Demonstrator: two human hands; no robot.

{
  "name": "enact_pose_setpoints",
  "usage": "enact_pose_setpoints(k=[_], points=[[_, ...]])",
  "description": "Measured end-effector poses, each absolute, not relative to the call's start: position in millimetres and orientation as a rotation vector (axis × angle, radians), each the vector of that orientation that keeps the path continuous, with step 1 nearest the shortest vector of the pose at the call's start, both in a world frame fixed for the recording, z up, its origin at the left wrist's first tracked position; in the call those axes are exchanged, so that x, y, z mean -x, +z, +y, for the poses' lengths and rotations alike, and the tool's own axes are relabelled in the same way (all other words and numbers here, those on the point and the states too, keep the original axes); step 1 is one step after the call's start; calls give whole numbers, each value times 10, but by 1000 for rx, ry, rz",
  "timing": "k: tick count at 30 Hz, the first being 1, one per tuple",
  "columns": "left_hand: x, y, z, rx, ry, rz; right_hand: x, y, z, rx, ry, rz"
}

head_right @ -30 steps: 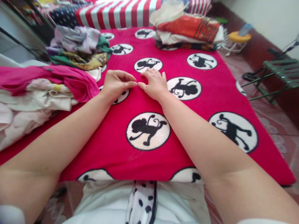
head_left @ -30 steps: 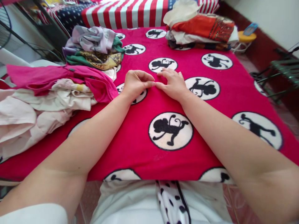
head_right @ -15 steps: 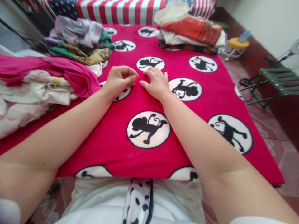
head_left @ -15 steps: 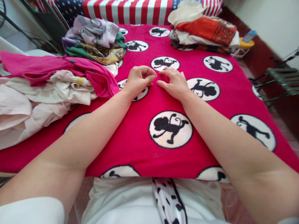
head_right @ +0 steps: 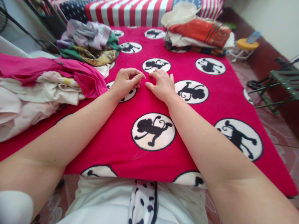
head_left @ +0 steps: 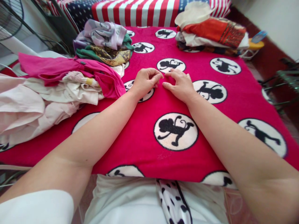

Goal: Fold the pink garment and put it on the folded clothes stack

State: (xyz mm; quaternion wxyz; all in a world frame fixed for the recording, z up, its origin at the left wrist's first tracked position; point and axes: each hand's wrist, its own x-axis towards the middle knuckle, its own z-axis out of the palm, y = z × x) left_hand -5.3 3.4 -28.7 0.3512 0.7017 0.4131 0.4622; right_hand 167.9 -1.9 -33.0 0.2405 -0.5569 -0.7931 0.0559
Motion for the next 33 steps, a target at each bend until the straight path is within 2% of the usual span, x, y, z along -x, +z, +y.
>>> enact_pose_setpoints(k=[10,24,29,33], points=[[69,-319,51,-1798,1195,1039,-1649,-308,-35,1568,186,-2153],[49,-297,-10,-1779,1171,1150,-1657,-358,-16,1581,63,-2176],[289,212,-37,-2038,1137,1425,-1671,-404,-3,1559,46,-2167],[962,759,-56,-2158,766,2209,-1659,-375,-19,1588,84,-2154]])
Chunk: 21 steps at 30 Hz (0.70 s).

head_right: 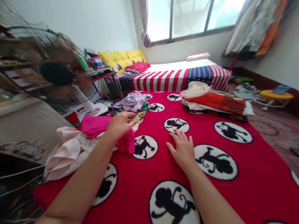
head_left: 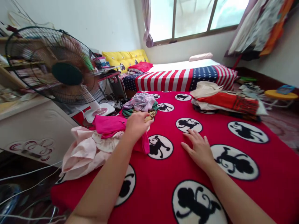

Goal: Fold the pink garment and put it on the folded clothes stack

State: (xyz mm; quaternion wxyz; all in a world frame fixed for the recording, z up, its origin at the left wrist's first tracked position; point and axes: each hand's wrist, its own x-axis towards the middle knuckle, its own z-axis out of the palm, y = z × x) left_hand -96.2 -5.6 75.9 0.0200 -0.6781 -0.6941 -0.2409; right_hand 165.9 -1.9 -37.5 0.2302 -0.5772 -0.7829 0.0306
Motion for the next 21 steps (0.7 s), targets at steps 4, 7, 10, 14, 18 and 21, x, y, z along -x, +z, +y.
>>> enact_pose_setpoints(k=[4,7,10,14,18,21], points=[[1543,934,-124,1898,-223,-2437,-1645,-352,-26,1586,95,-2143],[1657,866,-149,1844,-178,-2464,-1640,-350,-27,1579,94,-2130],[1599,839,-148,1733,-304,-2397,-1638,-349,-25,1582,100,-2116],[1401,1123,-249,1673,-885,-2152,-1643,-340,-22,1575,145,-2124],[948,1576,-427,1785,-1546,-1628,-1642,-324,-44,1467,280,-2010],[473,1622,-479,2142,-2157,-1434,-1646,-294,-105,1205,540,-1807]])
